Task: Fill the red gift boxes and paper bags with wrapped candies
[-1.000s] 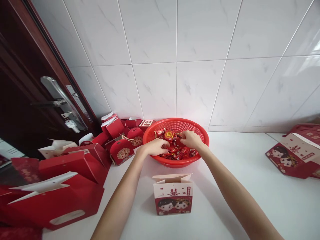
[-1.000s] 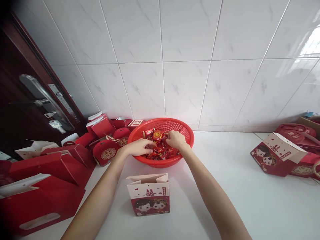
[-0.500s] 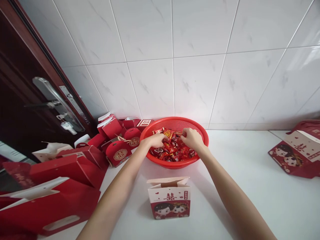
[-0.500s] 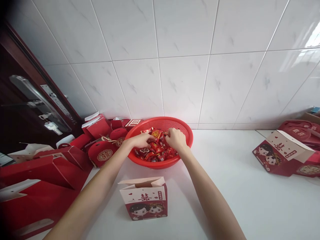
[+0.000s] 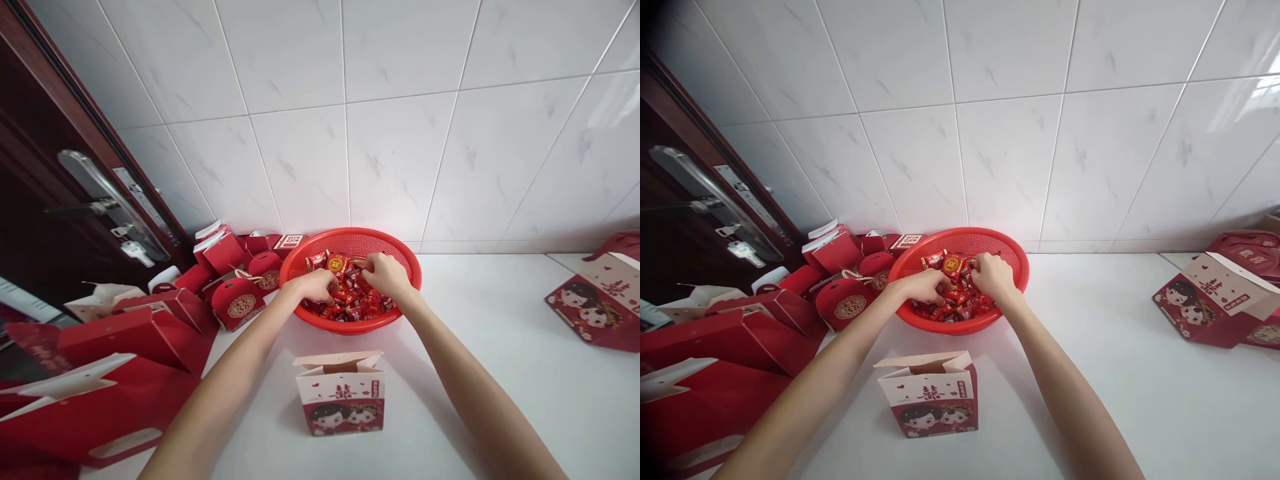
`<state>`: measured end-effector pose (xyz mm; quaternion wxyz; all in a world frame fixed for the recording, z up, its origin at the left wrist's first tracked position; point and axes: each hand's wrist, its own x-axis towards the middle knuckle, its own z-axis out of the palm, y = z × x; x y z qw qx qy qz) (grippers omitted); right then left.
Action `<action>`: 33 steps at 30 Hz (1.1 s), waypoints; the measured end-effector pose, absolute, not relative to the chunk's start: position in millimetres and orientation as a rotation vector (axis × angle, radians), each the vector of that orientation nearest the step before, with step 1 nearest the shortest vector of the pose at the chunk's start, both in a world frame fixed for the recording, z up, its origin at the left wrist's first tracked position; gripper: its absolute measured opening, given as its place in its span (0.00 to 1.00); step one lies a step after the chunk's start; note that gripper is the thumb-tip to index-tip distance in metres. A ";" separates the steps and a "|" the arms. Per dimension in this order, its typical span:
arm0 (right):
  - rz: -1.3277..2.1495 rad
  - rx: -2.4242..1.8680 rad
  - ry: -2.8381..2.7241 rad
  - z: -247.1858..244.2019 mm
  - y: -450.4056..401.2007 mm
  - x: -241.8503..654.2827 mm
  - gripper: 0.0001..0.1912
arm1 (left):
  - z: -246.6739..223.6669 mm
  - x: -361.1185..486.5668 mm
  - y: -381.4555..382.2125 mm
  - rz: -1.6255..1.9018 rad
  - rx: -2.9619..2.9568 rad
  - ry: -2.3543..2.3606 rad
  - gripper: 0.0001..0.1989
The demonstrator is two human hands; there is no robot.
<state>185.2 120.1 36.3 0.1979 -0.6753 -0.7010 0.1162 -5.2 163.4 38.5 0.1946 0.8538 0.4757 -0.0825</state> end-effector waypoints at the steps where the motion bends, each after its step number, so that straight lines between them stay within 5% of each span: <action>1: 0.328 -1.890 -1.971 36.7 119.6 185.1 0.06 | 38.5 -5.5 163.3 -0.201 2.379 1.300 0.11; 7: 0.281 -1.958 -1.980 38.2 117.7 183.7 0.07 | 37.1 -7.1 163.0 -0.029 2.280 1.212 0.04; 13: 0.185 -1.811 -1.848 35.7 121.2 185.6 0.06 | 34.7 -9.8 162.3 0.356 2.259 1.115 0.15; 18: 0.647 -1.366 -1.985 30.1 125.8 189.6 0.13 | 34.4 -12.6 162.5 0.686 2.184 1.014 0.19; 22: 0.718 -1.201 -2.047 28.2 127.4 192.6 0.08 | 35.3 -13.2 161.5 0.777 2.153 0.966 0.19; 33: 1.177 -0.830 -1.722 38.4 122.1 202.3 0.21 | 43.8 -14.2 157.3 0.847 1.775 0.772 0.20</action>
